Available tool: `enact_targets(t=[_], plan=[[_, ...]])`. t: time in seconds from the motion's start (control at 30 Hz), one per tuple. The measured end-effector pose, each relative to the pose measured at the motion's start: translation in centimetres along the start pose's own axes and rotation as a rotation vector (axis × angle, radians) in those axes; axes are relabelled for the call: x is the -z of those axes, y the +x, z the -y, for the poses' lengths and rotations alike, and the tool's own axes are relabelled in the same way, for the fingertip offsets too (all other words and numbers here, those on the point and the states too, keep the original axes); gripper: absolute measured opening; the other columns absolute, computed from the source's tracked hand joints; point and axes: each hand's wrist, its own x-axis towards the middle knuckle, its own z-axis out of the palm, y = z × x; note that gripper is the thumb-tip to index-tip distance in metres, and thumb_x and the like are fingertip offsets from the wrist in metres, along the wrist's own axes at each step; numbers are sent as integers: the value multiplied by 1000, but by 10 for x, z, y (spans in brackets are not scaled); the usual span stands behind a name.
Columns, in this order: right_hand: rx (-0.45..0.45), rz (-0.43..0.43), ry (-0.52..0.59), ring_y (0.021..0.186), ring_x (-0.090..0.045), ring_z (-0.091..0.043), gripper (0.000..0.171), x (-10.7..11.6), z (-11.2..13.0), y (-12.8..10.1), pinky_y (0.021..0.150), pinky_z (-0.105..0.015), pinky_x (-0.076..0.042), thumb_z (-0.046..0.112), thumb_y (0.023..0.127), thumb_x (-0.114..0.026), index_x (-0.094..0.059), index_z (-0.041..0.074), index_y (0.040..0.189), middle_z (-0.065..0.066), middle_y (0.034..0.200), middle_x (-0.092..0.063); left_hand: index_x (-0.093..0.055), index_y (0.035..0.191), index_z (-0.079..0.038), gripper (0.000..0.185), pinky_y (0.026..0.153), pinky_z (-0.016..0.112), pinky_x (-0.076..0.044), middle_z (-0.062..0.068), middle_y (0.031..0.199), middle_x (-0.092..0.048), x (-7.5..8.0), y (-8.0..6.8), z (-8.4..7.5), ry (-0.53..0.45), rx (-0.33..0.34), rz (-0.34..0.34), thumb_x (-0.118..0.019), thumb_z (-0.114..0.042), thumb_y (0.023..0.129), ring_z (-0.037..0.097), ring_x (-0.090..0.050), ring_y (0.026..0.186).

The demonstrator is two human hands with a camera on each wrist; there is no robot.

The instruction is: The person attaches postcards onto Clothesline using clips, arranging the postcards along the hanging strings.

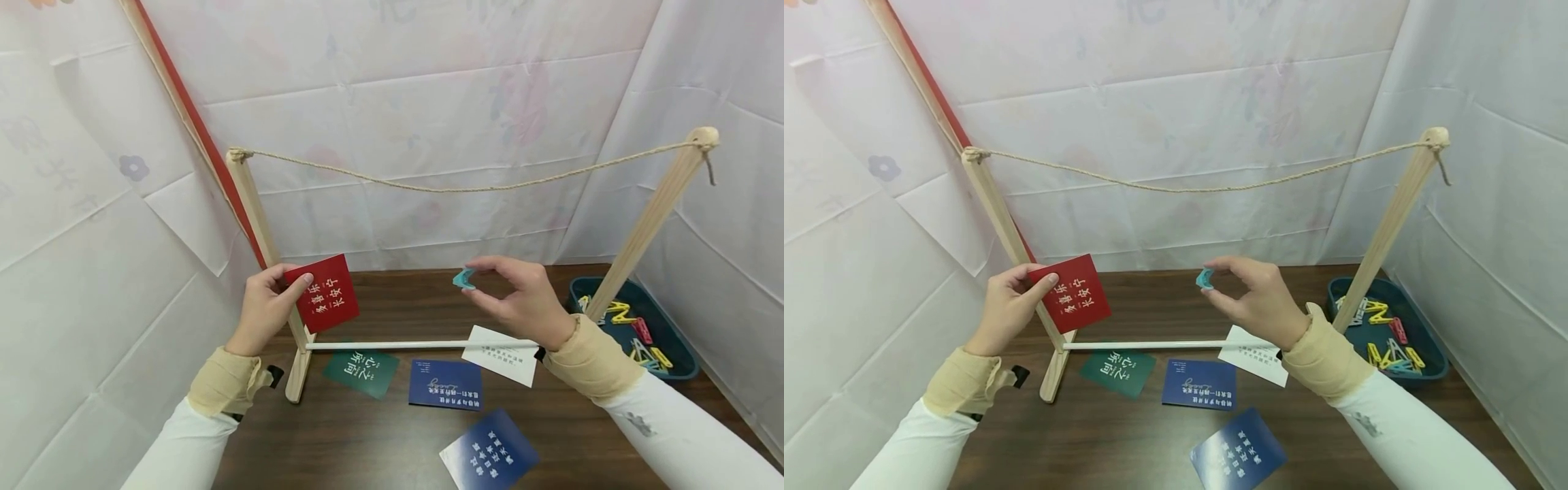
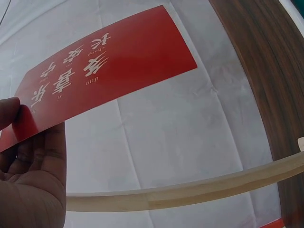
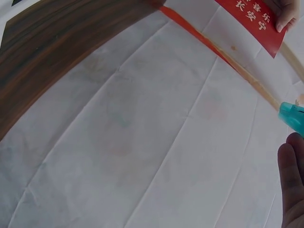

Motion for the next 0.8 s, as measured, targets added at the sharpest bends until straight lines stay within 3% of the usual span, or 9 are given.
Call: enact_targets(t=[0.67,0.8], plan=[[88,29,56,85,-80,-24,43,-17,9,26,90,-15,-58,-13,72,-90,-76,-3,112,-8,96,-82,-76,112,8,20,68,20,-61,30,101,-77,3,10,-8,-9,-40,3,-74,-10,103,4,-70,75],[89,37,47,88,-81,-24,42,-20,13,32,86,-27,-63,-10,74,-92,-78,0,112,-7,97,-82,-76,110,8,18,66,19,-60,30,99,-77,4,13,-9,5,-57,-4,-74,-9,103,4,-69,74]])
